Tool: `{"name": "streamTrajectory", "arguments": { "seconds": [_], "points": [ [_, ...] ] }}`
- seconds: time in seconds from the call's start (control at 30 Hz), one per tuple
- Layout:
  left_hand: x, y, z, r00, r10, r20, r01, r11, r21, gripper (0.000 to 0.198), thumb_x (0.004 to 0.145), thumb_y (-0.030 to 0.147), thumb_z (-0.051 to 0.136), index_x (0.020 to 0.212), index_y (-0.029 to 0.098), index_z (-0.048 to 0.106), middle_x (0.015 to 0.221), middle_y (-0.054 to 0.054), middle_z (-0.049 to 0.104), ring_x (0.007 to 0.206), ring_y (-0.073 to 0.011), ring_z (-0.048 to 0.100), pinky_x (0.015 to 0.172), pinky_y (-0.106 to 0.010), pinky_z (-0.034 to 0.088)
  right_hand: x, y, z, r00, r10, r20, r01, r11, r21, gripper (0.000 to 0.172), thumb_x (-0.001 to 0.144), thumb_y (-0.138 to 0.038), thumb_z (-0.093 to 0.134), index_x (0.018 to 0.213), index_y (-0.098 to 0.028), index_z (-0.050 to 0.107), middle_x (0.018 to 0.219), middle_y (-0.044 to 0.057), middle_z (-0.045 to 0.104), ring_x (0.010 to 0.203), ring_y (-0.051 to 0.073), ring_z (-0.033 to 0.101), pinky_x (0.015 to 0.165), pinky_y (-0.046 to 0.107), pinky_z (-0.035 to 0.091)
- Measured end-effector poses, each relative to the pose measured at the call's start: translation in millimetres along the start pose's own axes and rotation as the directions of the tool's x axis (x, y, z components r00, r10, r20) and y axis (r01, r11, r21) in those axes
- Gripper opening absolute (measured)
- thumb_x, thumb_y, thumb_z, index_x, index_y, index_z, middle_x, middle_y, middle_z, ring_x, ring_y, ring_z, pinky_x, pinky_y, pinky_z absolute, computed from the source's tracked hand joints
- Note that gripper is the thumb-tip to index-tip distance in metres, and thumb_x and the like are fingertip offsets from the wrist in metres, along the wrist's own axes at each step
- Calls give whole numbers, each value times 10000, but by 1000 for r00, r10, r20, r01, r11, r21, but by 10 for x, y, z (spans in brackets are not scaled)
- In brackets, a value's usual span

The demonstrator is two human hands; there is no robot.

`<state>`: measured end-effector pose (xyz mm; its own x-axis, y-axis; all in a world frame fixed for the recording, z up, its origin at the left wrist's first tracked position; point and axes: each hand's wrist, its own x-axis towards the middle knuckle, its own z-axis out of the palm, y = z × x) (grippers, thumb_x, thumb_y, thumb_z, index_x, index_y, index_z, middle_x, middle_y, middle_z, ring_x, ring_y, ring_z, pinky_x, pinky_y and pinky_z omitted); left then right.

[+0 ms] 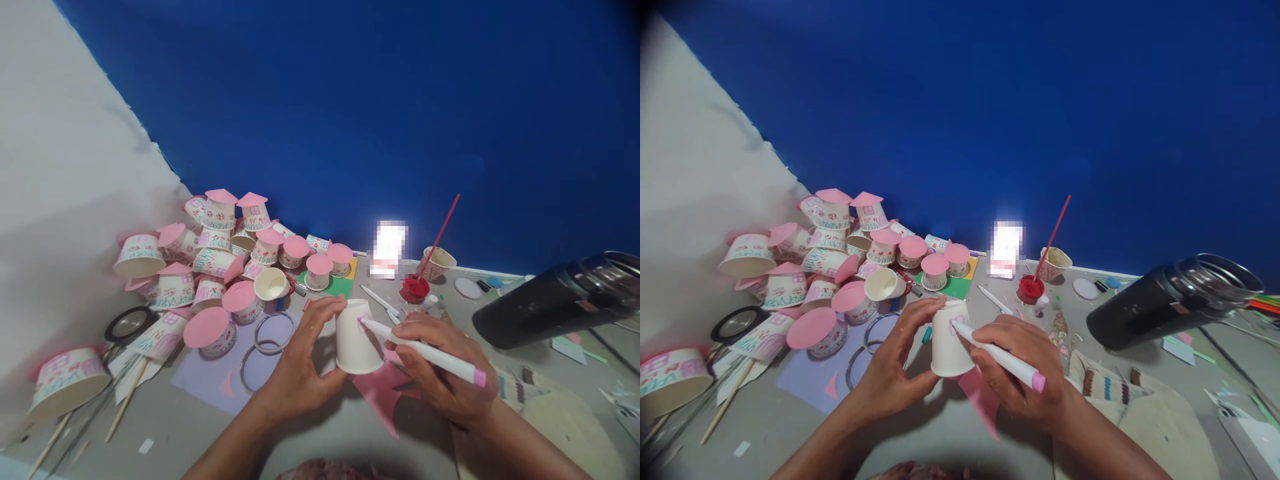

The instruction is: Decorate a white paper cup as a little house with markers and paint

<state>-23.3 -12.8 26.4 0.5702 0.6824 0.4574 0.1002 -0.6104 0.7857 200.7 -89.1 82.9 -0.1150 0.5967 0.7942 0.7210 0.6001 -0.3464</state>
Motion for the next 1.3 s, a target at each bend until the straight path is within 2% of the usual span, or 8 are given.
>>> {"name": "streamTrajectory", "arguments": {
  "seconds": [0.13, 0.33, 0.53, 0.77, 1.03, 1.17, 1.3],
  "points": [
    [9, 5, -1, 1000, -8, -7, 8, 1000, -22, 779, 822, 84, 746, 1509, 339, 482, 1534, -111, 571, 1467, -341, 522, 1297, -585, 338, -16, 15, -16, 999, 36, -21, -36, 999, -30, 175, 977, -132, 609, 1071, -261, 680, 780, 20, 816, 678, 209, 792, 644, 307, 650],
    [-8, -11, 13, 1000, 1, 0, -1, 1000, -21, 788, 818, 66, 726, 1508, 349, 474, 1535, -94, 566, 1468, -327, 519, 1286, -553, 363, -19, -3, -14, 1000, 11, -10, -11, 1000, -8, 193, 964, -108, 599, 1066, -249, 681, 803, 24, 826, 671, 191, 792, 644, 277, 641],
    [-6, -10, -1, 1000, 9, 14, -9, 1000, 8, 781, 818, 62, 719, 1506, 335, 468, 1540, -99, 566, 1469, -319, 530, 1284, -549, 378, 6, 7, -33, 998, 31, -46, -34, 997, -66, 150, 960, -121, 605, 1016, -234, 687, 753, 12, 807, 667, 185, 789, 645, 268, 637],
    [-17, -18, 11, 1000, 11, 21, -11, 1000, 7, 820, 811, 45, 706, 1526, 356, 452, 1546, -99, 564, 1477, -324, 532, 1291, -577, 371, -1, -2, -31, 999, -18, -28, 17, 999, -43, 129, 984, -120, 588, 1033, -212, 664, 794, 21, 812, 671, 153, 783, 665, 232, 621],
    [-21, -10, 7, 1000, 6, 30, -6, 1000, -5, 794, 831, 70, 715, 1519, 366, 451, 1543, -100, 555, 1481, -331, 520, 1319, -633, 297, 7, -15, -35, 999, 11, -50, -15, 997, -72, 112, 989, -137, 591, 1003, -212, 673, 745, 16, 799, 652, 164, 781, 654, 244, 622],
    [-21, -23, 12, 999, -2, 37, 3, 1000, -23, 779, 844, 78, 708, 1522, 361, 449, 1552, -107, 541, 1488, -332, 509, 1308, -633, 318, 3, -15, -29, 999, 3, -54, -7, 998, -67, 115, 989, -136, 593, 1003, -215, 675, 769, 19, 807, 655, 164, 784, 646, 245, 620],
    [-15, -33, 13, 999, -7, 34, 8, 999, -35, 773, 835, 68, 705, 1515, 340, 457, 1553, -122, 536, 1488, -334, 507, 1301, -630, 331, 15, -1, -52, 997, 60, -54, -64, 995, -72, 120, 991, -138, 587, 969, -220, 671, 722, 3, 788, 618, 152, 768, 612, 226, 608]
  ]
}}
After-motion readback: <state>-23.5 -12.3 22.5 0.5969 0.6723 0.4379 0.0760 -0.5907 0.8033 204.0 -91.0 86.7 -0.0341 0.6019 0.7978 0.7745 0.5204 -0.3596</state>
